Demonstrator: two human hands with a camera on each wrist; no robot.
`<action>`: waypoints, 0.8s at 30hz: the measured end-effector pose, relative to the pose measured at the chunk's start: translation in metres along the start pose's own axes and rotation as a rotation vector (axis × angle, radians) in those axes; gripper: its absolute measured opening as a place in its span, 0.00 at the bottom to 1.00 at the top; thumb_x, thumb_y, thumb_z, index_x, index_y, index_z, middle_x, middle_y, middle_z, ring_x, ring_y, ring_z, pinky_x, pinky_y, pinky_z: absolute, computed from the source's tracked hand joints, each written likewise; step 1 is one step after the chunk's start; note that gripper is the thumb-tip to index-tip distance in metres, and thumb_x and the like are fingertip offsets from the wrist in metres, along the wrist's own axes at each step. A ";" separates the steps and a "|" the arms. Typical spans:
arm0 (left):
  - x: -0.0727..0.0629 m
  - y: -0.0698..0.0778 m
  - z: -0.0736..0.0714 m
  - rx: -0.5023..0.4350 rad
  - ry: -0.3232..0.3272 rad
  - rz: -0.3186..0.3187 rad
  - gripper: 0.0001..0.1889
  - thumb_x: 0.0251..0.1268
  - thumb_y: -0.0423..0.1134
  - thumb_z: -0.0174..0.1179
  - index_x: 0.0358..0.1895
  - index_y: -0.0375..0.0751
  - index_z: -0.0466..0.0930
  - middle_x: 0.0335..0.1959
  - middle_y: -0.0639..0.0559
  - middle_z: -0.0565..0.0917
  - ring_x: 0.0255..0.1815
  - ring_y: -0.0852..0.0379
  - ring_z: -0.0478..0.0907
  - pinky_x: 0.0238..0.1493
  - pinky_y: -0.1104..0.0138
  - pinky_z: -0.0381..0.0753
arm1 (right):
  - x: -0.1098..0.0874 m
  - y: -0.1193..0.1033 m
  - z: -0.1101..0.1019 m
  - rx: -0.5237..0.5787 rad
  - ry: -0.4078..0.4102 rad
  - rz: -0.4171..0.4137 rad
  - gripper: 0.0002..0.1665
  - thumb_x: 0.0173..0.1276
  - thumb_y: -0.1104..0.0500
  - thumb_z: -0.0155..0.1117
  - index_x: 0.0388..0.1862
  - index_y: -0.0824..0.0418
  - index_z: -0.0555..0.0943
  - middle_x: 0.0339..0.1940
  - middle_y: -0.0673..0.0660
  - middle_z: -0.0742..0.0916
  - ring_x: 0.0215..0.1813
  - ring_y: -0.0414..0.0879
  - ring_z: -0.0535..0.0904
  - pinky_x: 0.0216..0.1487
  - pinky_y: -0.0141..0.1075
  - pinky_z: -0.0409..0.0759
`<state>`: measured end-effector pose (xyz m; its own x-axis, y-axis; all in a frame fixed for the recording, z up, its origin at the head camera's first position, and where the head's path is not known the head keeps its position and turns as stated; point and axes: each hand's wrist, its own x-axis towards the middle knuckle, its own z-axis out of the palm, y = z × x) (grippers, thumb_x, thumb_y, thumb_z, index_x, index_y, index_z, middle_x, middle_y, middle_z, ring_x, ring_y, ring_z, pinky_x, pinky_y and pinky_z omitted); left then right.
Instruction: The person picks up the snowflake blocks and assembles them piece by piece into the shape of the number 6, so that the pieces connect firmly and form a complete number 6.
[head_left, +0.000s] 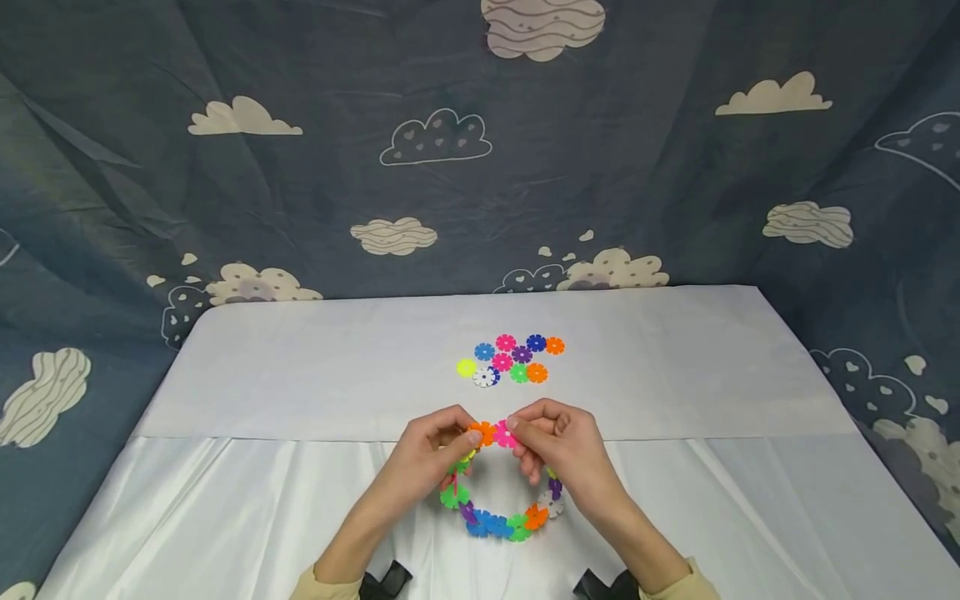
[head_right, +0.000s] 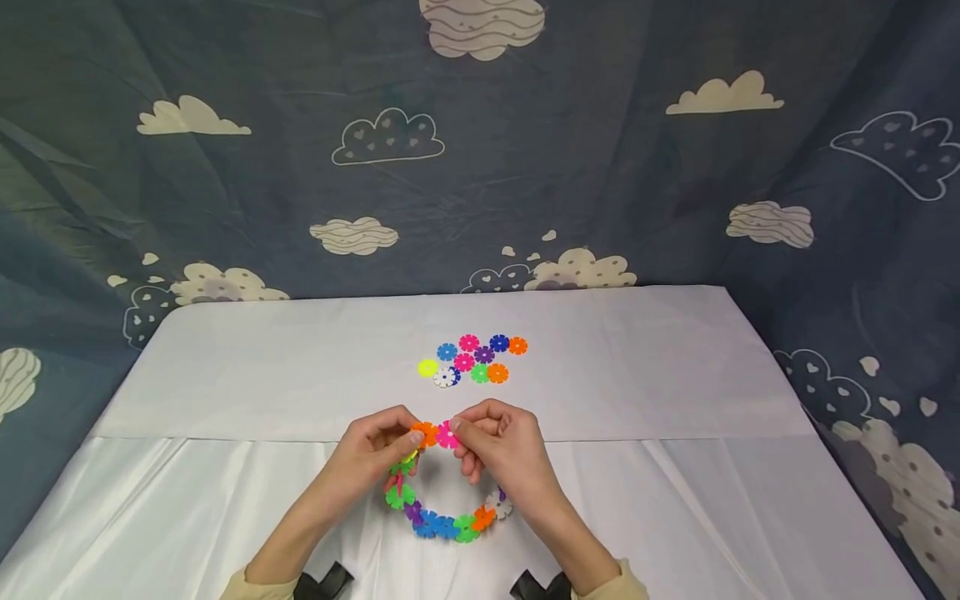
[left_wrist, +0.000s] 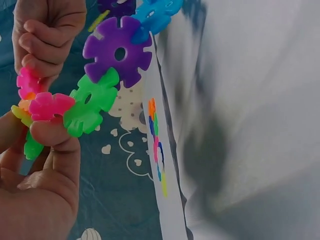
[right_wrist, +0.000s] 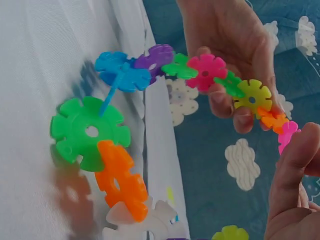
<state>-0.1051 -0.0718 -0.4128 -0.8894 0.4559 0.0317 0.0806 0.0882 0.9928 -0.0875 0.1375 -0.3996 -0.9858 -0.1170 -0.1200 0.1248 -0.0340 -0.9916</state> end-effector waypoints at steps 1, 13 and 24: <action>0.000 0.000 0.000 0.008 -0.001 0.008 0.11 0.72 0.42 0.59 0.38 0.35 0.79 0.27 0.36 0.78 0.18 0.53 0.69 0.20 0.69 0.69 | 0.001 0.000 0.000 0.011 0.001 0.001 0.17 0.67 0.58 0.69 0.42 0.72 0.78 0.23 0.63 0.82 0.18 0.46 0.77 0.23 0.32 0.80; 0.002 -0.004 0.002 -0.045 0.032 0.058 0.07 0.74 0.38 0.57 0.37 0.39 0.77 0.27 0.30 0.77 0.18 0.40 0.71 0.15 0.69 0.67 | 0.004 0.005 0.001 0.145 -0.022 0.000 0.20 0.68 0.59 0.67 0.53 0.72 0.80 0.37 0.76 0.84 0.31 0.50 0.86 0.40 0.40 0.84; 0.004 -0.008 0.000 -0.069 0.034 0.084 0.08 0.73 0.35 0.57 0.38 0.33 0.81 0.28 0.31 0.78 0.21 0.39 0.74 0.21 0.69 0.73 | 0.006 0.014 0.005 0.151 -0.026 -0.063 0.20 0.69 0.60 0.66 0.49 0.77 0.80 0.33 0.77 0.83 0.27 0.47 0.84 0.38 0.38 0.85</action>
<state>-0.1088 -0.0705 -0.4208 -0.8958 0.4286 0.1179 0.1254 -0.0108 0.9920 -0.0907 0.1310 -0.4137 -0.9892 -0.1359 -0.0547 0.0803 -0.1904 -0.9784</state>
